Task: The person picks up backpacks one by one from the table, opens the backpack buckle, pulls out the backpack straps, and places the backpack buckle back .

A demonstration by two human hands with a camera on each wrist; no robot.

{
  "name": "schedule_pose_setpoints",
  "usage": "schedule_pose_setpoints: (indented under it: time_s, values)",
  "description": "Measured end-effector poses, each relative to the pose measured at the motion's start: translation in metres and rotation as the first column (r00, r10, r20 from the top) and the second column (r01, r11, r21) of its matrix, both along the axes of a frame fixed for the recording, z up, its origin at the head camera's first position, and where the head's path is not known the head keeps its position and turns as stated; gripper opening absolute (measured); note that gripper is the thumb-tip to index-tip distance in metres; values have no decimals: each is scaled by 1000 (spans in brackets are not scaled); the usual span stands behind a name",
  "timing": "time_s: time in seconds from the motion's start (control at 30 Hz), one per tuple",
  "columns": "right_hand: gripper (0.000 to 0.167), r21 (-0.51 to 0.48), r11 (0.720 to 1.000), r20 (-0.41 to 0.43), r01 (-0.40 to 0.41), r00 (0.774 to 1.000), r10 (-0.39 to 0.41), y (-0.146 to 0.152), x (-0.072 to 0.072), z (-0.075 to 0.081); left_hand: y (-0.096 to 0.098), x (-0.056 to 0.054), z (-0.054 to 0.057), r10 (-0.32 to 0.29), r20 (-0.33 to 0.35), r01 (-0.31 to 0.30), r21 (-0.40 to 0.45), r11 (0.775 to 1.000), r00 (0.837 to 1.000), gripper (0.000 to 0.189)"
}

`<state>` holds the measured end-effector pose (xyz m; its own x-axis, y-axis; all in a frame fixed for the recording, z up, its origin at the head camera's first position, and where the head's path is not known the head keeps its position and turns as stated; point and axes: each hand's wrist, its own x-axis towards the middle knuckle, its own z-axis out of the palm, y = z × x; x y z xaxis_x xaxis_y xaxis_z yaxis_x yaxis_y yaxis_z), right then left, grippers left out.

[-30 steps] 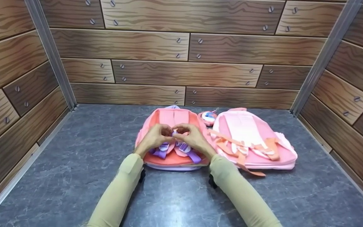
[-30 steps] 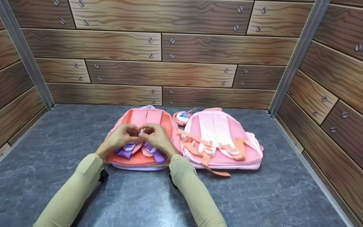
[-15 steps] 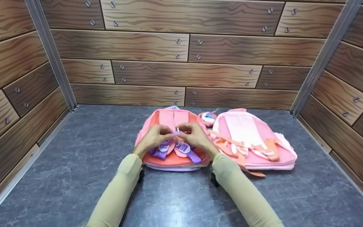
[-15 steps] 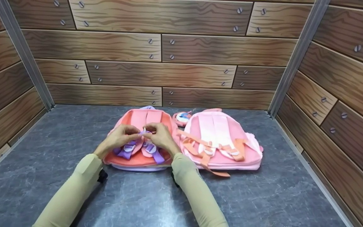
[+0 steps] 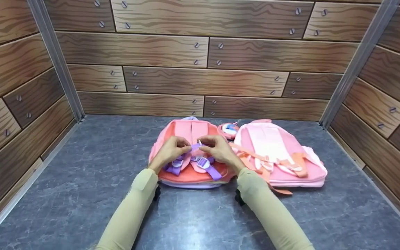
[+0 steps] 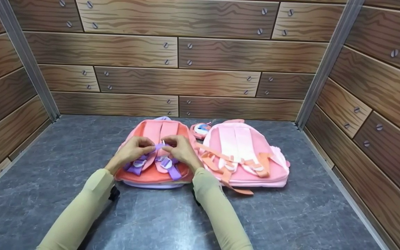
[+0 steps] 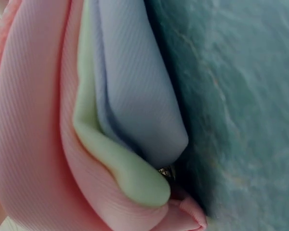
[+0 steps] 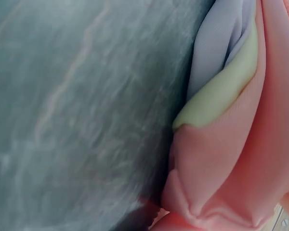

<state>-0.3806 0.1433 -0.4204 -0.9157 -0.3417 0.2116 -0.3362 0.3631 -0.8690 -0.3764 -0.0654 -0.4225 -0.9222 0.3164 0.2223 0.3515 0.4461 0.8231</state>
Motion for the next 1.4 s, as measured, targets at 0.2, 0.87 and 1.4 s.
schedule_pose_setpoints:
  time_s: [0.2, 0.87, 1.4]
  values:
    - [36, 14, 1000, 7, -1, 1000, 1, 5, 0, -1, 5, -1, -2, 51, -38, -53, -40, 998, 998, 14]
    - [34, 96, 995, 23, 24, 999, -26, 24, -3, 2, 10, 2, -1, 79, -17, -80, -39, 996, 997, 11]
    - [36, 114, 993, 3, 9, 1000, -9, 35, -11, 0, 9, 0, -3, 80, -29, -81, -40, 996, 996, 10]
